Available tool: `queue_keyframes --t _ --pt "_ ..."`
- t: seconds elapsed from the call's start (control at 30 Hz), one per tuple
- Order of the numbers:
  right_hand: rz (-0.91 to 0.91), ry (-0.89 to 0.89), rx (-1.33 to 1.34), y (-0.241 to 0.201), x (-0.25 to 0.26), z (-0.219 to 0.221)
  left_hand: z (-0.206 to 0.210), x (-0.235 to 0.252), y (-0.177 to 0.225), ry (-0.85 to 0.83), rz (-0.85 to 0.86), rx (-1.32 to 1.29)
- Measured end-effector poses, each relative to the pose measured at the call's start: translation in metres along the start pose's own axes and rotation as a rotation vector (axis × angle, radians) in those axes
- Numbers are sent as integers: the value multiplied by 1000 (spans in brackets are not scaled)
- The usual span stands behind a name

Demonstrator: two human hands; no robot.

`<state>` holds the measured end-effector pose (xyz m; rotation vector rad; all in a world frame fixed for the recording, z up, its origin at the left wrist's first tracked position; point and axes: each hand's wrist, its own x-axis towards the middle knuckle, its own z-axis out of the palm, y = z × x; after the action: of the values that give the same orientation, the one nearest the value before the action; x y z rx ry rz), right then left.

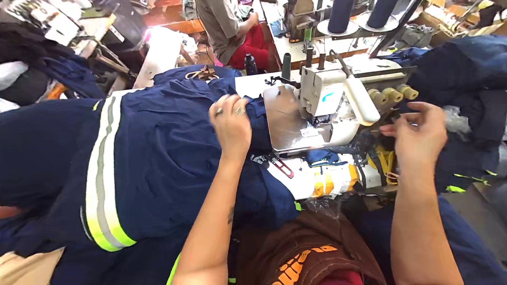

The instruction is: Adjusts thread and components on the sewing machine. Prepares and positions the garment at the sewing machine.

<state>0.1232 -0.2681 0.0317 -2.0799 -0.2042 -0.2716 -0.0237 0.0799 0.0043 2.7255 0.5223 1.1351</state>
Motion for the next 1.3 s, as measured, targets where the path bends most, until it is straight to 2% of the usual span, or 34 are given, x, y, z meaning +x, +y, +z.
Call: queue_keyframes --t 0.1,0.17,0.27,0.37,0.43,0.5,0.63,0.77,0.83,0.9,1.0,1.07,1.17,1.23,1.3 --pt "-84 -2 -38 -4 14 -33 36 77 10 -297 73 -149" --pt "-137 -36 -126 -4 33 -53 70 111 8 -441 146 -161" --pt "-145 -178 -320 -7 69 -68 101 137 3 -658 178 -71" --pt "-100 -405 -390 6 110 -69 105 147 1 -810 180 13" --pt "-56 -546 -339 17 133 -60 95 146 -3 -809 187 46" --pt "30 -636 -323 8 142 -43 80 142 -7 -758 190 28" --pt "129 -708 -322 1 143 -14 55 133 3 -693 260 123" --pt "207 -745 -161 23 156 -7 30 108 19 -741 130 150" --pt "175 -774 -121 33 162 -8 27 75 16 -635 119 37" --pt "145 -806 -108 44 170 -11 43 34 15 -412 182 -111" --pt "237 -814 -135 29 165 -7 23 8 70 -432 56 -405" --pt "261 -800 -128 39 174 -5 32 2 83 -364 6 -486" --pt "220 -799 -219 49 184 3 39 8 86 -431 -27 -413" --pt "175 -808 -404 52 195 12 40 9 87 -454 8 -335" --pt "213 -786 -610 15 187 20 39 7 89 -441 28 -259"
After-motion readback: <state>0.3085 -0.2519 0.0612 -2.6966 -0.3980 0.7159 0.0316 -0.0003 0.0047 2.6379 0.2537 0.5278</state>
